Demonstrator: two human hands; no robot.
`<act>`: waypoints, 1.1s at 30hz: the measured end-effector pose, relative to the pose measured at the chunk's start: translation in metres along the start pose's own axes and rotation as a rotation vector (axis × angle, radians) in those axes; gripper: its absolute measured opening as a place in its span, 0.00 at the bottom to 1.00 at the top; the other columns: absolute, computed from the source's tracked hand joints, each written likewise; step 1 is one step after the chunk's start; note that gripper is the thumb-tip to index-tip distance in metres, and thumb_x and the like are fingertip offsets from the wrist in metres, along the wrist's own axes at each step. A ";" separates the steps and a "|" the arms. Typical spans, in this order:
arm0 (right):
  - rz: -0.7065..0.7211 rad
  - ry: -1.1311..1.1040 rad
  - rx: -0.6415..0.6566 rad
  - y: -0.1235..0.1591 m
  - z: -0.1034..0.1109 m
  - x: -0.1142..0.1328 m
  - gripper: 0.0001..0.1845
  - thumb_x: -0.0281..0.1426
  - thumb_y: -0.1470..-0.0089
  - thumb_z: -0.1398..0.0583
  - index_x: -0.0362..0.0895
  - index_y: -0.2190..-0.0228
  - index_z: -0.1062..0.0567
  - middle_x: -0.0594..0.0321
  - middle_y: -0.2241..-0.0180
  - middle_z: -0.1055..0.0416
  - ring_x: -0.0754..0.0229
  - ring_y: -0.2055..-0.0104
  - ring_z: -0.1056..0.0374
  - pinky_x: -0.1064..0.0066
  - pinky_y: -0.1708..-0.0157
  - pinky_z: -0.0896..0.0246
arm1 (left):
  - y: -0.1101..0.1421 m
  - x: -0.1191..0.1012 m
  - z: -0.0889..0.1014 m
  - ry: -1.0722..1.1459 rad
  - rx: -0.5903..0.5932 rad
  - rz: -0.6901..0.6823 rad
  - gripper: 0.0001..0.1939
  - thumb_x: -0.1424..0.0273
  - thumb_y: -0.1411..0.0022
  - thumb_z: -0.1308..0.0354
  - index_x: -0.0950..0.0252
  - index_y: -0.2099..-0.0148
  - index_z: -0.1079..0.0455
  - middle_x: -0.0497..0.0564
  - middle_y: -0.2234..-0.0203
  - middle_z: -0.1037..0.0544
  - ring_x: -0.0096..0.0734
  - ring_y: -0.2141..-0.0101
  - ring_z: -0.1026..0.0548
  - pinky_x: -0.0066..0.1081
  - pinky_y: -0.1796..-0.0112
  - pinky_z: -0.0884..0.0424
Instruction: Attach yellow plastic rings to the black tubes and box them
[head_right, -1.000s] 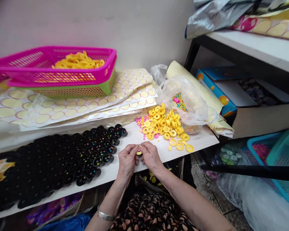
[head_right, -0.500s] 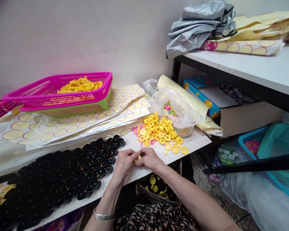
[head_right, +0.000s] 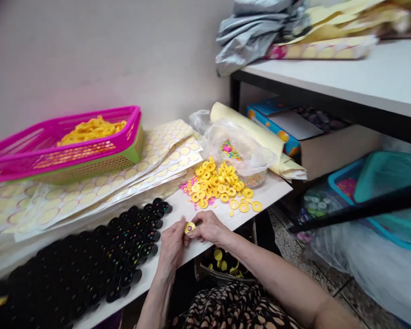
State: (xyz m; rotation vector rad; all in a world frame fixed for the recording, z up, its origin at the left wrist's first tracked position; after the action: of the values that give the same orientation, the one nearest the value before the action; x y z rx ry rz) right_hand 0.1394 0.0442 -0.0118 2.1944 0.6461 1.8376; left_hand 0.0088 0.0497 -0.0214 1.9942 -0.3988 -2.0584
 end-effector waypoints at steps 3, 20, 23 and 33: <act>0.026 0.002 0.003 -0.003 0.001 0.001 0.12 0.29 0.69 0.35 0.41 0.76 0.28 0.71 0.85 0.35 0.70 0.85 0.43 0.78 0.86 0.49 | 0.004 -0.006 0.012 0.056 0.046 -0.061 0.16 0.61 0.54 0.41 0.68 0.66 0.28 0.44 0.84 0.33 0.22 0.82 0.37 0.24 0.80 0.42; 0.147 -0.292 0.292 0.077 0.048 -0.012 0.28 0.28 0.73 0.30 0.41 0.63 0.26 0.62 0.67 0.28 0.62 0.64 0.33 0.71 0.64 0.39 | 0.070 -0.031 -0.038 -0.495 0.192 -0.915 0.13 0.76 0.58 0.38 0.62 0.66 0.27 0.50 0.73 0.28 0.35 0.65 0.35 0.35 0.64 0.35; 0.117 -0.204 0.340 0.083 0.051 -0.006 0.30 0.26 0.78 0.29 0.41 0.65 0.27 0.65 0.69 0.29 0.63 0.66 0.34 0.73 0.66 0.40 | 0.079 -0.034 -0.048 -0.586 0.265 -1.003 0.07 0.74 0.55 0.39 0.64 0.69 0.27 0.51 0.76 0.28 0.36 0.66 0.35 0.37 0.63 0.36; 0.025 -0.138 0.401 0.093 0.048 -0.006 0.27 0.26 0.78 0.30 0.39 0.67 0.27 0.70 0.73 0.33 0.66 0.70 0.39 0.77 0.73 0.46 | 0.082 -0.005 -0.053 -0.311 0.484 -0.603 0.14 0.70 0.61 0.32 0.63 0.67 0.25 0.54 0.68 0.24 0.46 0.50 0.36 0.41 0.53 0.36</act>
State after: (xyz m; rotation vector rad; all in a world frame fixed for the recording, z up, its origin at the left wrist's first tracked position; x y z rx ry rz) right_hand 0.2039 -0.0349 0.0131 2.5558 1.0371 1.6627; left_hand 0.0613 -0.0260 0.0110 2.2625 -0.4206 -2.8962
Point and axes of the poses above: each hand's wrist, its own y-axis away from the middle knuckle, its own z-axis out of the back of the hand, x = y × z, the point moved 1 cm from there along -y, towards the middle knuckle
